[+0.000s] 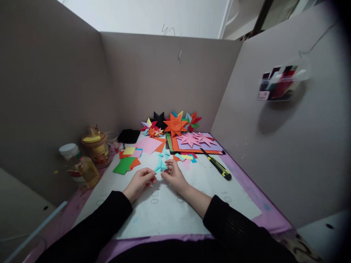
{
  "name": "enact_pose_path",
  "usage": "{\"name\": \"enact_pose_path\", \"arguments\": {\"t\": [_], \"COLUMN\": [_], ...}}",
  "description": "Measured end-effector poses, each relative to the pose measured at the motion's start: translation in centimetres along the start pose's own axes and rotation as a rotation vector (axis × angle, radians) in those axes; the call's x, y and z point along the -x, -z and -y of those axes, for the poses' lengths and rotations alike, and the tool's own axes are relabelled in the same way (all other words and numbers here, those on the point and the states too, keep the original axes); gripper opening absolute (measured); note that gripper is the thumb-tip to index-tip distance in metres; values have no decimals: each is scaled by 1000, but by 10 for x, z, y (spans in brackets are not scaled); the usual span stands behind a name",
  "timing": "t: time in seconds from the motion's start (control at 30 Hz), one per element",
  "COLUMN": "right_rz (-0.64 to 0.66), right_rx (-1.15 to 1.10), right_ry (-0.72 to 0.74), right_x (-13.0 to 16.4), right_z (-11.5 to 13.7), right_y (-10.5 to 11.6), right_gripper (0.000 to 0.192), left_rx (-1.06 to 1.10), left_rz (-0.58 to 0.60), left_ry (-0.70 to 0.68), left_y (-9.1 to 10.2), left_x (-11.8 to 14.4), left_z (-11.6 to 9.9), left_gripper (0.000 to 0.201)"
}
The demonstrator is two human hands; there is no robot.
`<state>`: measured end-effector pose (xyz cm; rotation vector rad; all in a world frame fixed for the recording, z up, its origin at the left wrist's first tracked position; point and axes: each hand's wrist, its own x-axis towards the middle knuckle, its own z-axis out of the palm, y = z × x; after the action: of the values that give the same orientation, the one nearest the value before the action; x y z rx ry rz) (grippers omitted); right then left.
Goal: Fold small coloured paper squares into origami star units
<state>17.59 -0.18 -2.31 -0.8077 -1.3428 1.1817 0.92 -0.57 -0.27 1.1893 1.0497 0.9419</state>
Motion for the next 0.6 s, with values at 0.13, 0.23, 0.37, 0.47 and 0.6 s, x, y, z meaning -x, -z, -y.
{"name": "enact_pose_path", "arguments": {"t": [0.13,0.23,0.37,0.47,0.6], "right_rz": [-9,-37,-69,-61,-30], "right_rx": [-3,32,115,143,84], "right_ry": [-47,-54,-9,8,-9], "right_x": [1,2,3,3,4], "right_z": [2,5,8,9,10], "right_y": [-4,-5,-5,-6,-8], "right_gripper": [44,42,38,37,40], "left_rx": [-85,-152,-248,-267,-284], "left_rz": [35,49,102,102,87], "left_ry": [-50,-71,-88,-95,-129], "left_y": [-3,-5,-5,-5,-6], "left_x": [2,3,4,4,5], "left_z": [0,0,2,2,1], "left_gripper": [27,29,29,29,29]}}
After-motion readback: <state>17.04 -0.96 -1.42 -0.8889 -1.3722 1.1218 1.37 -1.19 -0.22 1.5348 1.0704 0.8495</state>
